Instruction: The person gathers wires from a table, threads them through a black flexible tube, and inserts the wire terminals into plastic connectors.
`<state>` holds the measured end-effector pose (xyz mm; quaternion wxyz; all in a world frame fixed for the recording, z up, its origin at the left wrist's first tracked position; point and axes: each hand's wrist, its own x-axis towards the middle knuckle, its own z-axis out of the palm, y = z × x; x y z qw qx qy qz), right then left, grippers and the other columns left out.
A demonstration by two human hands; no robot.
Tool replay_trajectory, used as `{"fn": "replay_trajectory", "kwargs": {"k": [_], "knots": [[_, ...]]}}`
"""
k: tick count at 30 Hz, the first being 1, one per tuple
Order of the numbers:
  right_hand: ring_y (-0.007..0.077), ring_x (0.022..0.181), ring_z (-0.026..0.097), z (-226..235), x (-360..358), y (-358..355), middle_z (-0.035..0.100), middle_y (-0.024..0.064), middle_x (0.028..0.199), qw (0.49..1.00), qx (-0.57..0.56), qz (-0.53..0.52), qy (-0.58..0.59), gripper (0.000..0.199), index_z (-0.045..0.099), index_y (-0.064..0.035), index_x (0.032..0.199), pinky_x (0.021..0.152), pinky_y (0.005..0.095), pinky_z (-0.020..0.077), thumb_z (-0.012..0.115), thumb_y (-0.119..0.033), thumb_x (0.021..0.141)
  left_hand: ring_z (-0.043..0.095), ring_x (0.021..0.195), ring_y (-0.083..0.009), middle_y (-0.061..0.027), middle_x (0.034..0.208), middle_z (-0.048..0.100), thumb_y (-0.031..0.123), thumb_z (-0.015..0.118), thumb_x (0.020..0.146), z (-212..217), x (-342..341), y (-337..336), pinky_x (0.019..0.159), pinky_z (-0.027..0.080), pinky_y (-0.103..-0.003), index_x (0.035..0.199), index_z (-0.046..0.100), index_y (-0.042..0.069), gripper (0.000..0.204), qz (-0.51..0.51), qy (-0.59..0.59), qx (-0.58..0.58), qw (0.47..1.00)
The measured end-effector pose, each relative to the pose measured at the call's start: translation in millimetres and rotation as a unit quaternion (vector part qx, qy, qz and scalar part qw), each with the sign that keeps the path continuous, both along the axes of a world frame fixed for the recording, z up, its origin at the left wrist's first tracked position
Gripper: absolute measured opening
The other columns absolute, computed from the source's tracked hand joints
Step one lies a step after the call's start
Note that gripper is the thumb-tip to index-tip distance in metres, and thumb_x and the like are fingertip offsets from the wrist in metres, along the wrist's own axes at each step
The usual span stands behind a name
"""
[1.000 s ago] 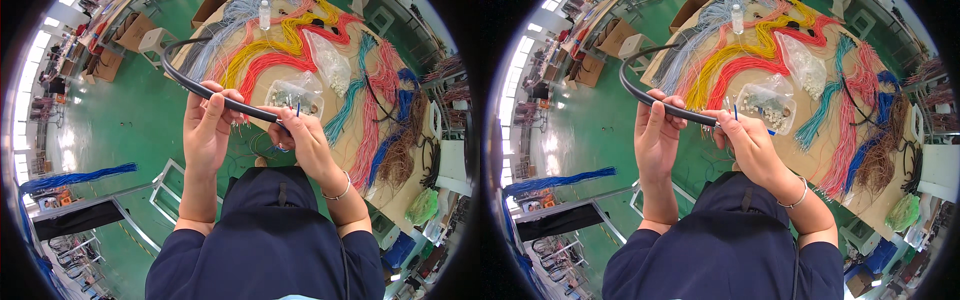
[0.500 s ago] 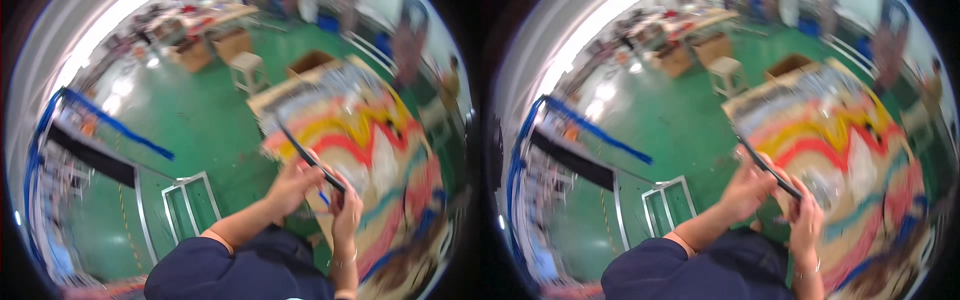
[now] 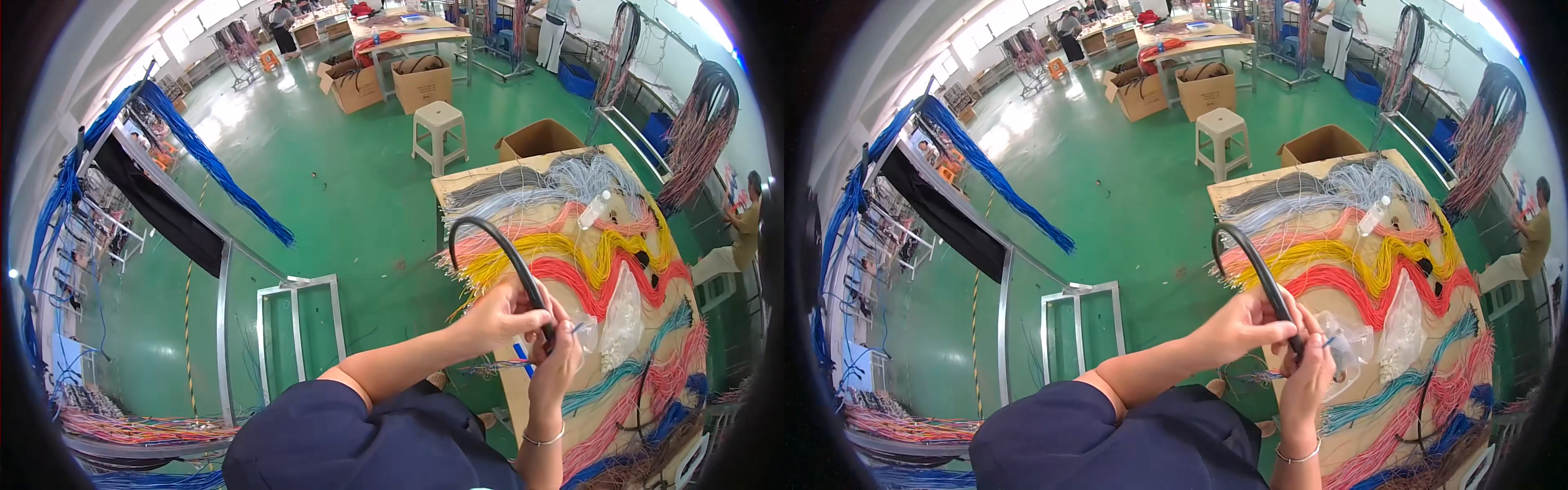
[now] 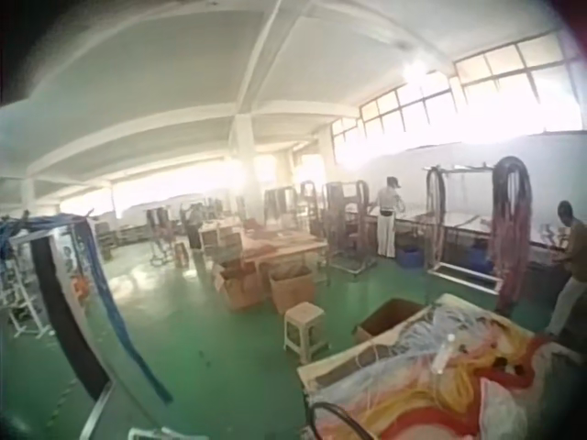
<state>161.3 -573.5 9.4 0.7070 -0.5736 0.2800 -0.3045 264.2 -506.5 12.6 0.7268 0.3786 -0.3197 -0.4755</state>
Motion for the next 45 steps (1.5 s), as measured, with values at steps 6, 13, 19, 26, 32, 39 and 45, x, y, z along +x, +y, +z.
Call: {"fn": "replay_trajectory", "kwargs": {"k": [6,13,19,26,32,39,45], "knots": [[0.0072,0.064,0.051,5,-3,9,0.054,0.0032,0.075,1.0,0.002,-0.015,-0.004,0.039,0.048,0.0019,0.108,0.053,0.0163,0.0402,0.027,-0.025,0.088,0.052,0.077,-0.0087,-0.002,0.084,0.048,-0.003,0.049,0.079,-2,-29,7,0.064,0.046,-0.022,0.097,0.037,0.007,0.024,0.053,-0.091,-0.019,0.994],[0.005,0.057,0.046,-14,-6,-4,0.051,0.0004,0.069,0.999,-0.041,-0.022,0.021,0.032,0.053,-0.0008,0.09,0.048,0.0152,0.036,0.033,-0.025,0.089,0.055,0.074,-0.0118,-0.0029,0.08,0.049,-0.007,0.049,0.077,-23,-33,1,0.064,0.047,-0.025,0.094,0.037,0.006,0.025,0.097,-0.015,0.029,0.995],[0.0034,0.057,0.042,-17,7,-1,0.047,-0.0004,0.064,0.988,0.013,-0.082,-0.129,0.033,0.05,0.0003,0.082,0.049,0.0164,0.0336,0.032,-0.025,0.091,0.058,0.067,-0.0179,-0.014,0.081,0.057,0.0,0.049,0.08,-15,-19,5,0.06,0.049,-0.028,0.093,0.039,0.006,0.018,0.081,0.171,0.028,0.981],[0.0008,0.048,0.024,-7,-18,-4,0.031,-0.0049,0.059,0.983,-0.129,-0.132,0.012,0.032,0.046,-0.002,0.085,0.04,0.0159,0.0188,0.031,-0.029,0.091,0.058,0.074,-0.0176,-0.017,0.091,0.056,0.002,0.05,0.081,-24,-6,3,0.067,0.049,-0.026,0.094,0.048,0.009,0.015,0.035,0.323,0.05,0.944],[0.0018,0.052,0.032,-3,-36,2,0.04,-0.0031,0.063,0.996,-0.07,-0.044,0.022,0.02,0.044,-0.0028,0.086,0.044,0.0151,0.026,0.038,-0.021,0.089,0.058,0.077,-0.0174,-0.0195,0.097,0.055,0.003,0.05,0.081,-22,-12,6,0.07,0.048,-0.026,0.097,0.05,0.01,0.017,0.02,0.312,0.054,0.948],[0.0142,0.061,0.051,-4,-36,5,0.052,0.0095,0.067,0.983,-0.148,-0.088,0.068,0.012,0.046,-0.0002,0.083,0.056,0.0256,0.0406,0.048,-0.012,0.084,0.057,0.079,-0.017,-0.021,0.098,0.055,0.003,0.05,0.081,-19,-15,4,0.072,0.047,-0.027,0.096,0.05,0.01,0.017,0.018,0.298,0.056,0.953],[0.0167,0.06,0.053,-3,-36,1,0.054,0.0105,0.068,0.968,-0.202,-0.114,0.09,0.012,0.046,-0.0002,0.082,0.055,0.0266,0.0414,0.049,-0.012,0.083,0.057,0.079,-0.0168,-0.022,0.099,0.054,0.002,0.051,0.08,-17,-16,3,0.071,0.047,-0.026,0.095,0.049,0.01,0.017,0.018,0.294,0.06,0.954]]}}
